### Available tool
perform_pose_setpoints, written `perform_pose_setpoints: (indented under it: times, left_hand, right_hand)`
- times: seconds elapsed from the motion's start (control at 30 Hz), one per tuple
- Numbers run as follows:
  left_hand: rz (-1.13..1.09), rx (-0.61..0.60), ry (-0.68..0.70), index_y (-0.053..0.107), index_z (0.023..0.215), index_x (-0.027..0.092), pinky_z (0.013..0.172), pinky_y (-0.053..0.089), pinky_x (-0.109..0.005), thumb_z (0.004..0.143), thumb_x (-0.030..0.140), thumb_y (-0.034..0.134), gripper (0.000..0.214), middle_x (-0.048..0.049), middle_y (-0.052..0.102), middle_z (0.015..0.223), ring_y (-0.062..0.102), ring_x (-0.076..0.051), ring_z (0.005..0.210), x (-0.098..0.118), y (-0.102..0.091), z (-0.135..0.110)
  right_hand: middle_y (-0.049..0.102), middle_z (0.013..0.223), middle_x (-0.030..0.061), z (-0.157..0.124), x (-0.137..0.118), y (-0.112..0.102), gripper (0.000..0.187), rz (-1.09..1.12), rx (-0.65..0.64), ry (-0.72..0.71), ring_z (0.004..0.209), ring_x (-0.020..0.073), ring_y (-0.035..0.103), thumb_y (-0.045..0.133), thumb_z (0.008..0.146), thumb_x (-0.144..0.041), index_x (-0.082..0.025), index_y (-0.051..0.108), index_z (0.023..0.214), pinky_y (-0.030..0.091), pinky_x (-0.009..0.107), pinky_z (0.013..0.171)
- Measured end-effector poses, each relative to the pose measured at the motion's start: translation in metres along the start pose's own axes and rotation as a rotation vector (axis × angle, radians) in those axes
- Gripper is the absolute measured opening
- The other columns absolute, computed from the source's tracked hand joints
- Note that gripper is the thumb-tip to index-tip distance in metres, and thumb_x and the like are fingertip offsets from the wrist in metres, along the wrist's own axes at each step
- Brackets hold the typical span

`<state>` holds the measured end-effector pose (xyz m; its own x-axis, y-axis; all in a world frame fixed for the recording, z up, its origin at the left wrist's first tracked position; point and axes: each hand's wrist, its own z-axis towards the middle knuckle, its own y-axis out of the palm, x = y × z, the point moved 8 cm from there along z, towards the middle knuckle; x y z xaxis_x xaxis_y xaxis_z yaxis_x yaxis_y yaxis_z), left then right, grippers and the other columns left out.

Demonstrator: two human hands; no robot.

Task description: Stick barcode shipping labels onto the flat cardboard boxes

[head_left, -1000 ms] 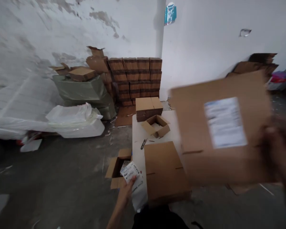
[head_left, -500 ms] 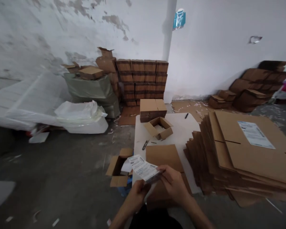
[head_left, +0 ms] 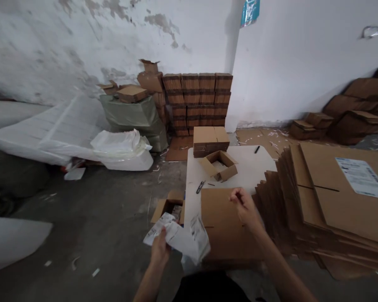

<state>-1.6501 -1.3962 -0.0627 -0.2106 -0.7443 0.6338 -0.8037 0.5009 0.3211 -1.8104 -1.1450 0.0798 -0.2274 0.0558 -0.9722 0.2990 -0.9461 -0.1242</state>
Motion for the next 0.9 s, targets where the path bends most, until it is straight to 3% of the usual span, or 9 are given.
perform_pose_setpoints:
  times: [0.17,0.3,0.4,0.5,0.6,0.67,0.77,0.83,0.9]
  left_hand:
    - [-0.063,-0.111,-0.068,0.069,0.093,0.009,0.088,0.056,-0.035,0.096,0.022,0.041,0.031,-0.0132,0.077,0.089,0.073,-0.024,0.091,-0.003,0.030,-0.006]
    - [-0.099,-0.167,-0.103,0.070,0.098,0.009,0.098,0.051,-0.038,0.096,0.025,0.040,0.034,-0.0149,0.076,0.098,0.070,-0.025,0.102,-0.001,0.042,-0.011]
    - [-0.110,-0.191,-0.111,0.070,0.100,0.008,0.096,0.053,-0.036,0.096,0.027,0.038,0.036,-0.0149,0.077,0.097,0.070,-0.025,0.101,0.000,0.048,-0.015]
    - [-0.113,-0.180,-0.103,0.069,0.100,0.007,0.089,0.056,-0.035,0.096,0.025,0.040,0.035,-0.0153,0.077,0.093,0.072,-0.024,0.094,-0.002,0.054,-0.015]
    - [-0.128,-0.140,-0.085,0.069,0.100,0.007,0.082,0.058,-0.034,0.094,0.023,0.042,0.032,-0.0152,0.076,0.090,0.073,-0.024,0.088,0.000,0.051,-0.004]
    - [-0.154,-0.060,-0.046,0.068,0.099,0.009,0.076,0.059,-0.031,0.094,0.019,0.040,0.031,-0.0115,0.076,0.083,0.073,-0.021,0.077,0.008,0.034,0.010]
    - [-0.184,0.124,0.041,0.065,0.101,0.014,0.064,0.057,-0.025,0.092,0.012,0.038,0.029,-0.0020,0.071,0.063,0.068,-0.016,0.057,0.028,-0.011,0.029]
    - [-0.178,0.216,0.094,0.062,0.101,0.017,0.056,0.055,-0.022,0.091,0.009,0.039,0.027,0.0025,0.066,0.056,0.063,-0.014,0.051,0.039,-0.038,0.036]
    - [-0.151,0.244,0.130,0.060,0.096,0.018,0.052,0.053,-0.021,0.089,0.009,0.043,0.021,0.0046,0.064,0.055,0.061,-0.013,0.048,0.042,-0.052,0.038]
  right_hand:
    - [0.064,0.107,0.0086,0.000,0.058,0.031,0.037,0.000,-0.162,0.109,0.102,0.0203,0.060,0.050,0.089,-0.045,-0.021,0.057,0.116,0.046,0.039,0.094]
    - [0.064,0.119,0.0107,-0.032,0.087,0.051,0.042,0.002,-0.270,0.229,0.111,0.0234,0.059,0.051,0.087,-0.051,-0.022,0.061,0.116,0.044,0.044,0.100]
    - [0.069,0.107,0.0110,-0.050,0.091,0.067,0.044,0.034,-0.353,0.286,0.100,0.0236,0.064,0.051,0.087,-0.055,-0.019,0.066,0.108,0.049,0.042,0.091]
    - [0.069,0.099,0.0084,-0.059,0.086,0.087,0.044,0.037,-0.361,0.302,0.092,0.0229,0.063,0.072,0.073,-0.047,-0.018,0.067,0.105,0.049,0.038,0.085]
    - [0.065,0.081,0.0043,-0.063,0.071,0.088,0.027,0.025,-0.320,0.282,0.081,0.0199,0.058,0.077,0.067,-0.040,-0.017,0.066,0.078,0.046,0.034,0.080]
    - [0.060,0.073,0.0024,-0.062,0.055,0.069,0.028,0.052,-0.302,0.253,0.075,0.0175,0.055,0.070,0.074,-0.044,-0.018,0.059,0.069,0.045,0.030,0.075]
    - [0.058,0.079,0.0013,-0.045,0.032,-0.007,0.028,0.158,-0.068,0.167,0.075,0.0154,0.054,0.061,0.081,-0.048,-0.021,0.054,0.079,0.043,0.026,0.070]
    - [0.056,0.082,0.0002,-0.026,0.034,-0.062,0.030,0.084,0.142,0.152,0.077,0.0146,0.053,0.057,0.083,-0.051,-0.022,0.050,0.085,0.043,0.025,0.070]
    - [0.055,0.081,0.0001,-0.002,0.055,-0.086,0.036,-0.115,0.195,0.214,0.076,0.0155,0.053,0.055,0.081,-0.057,-0.022,0.049,0.089,0.044,0.026,0.070]
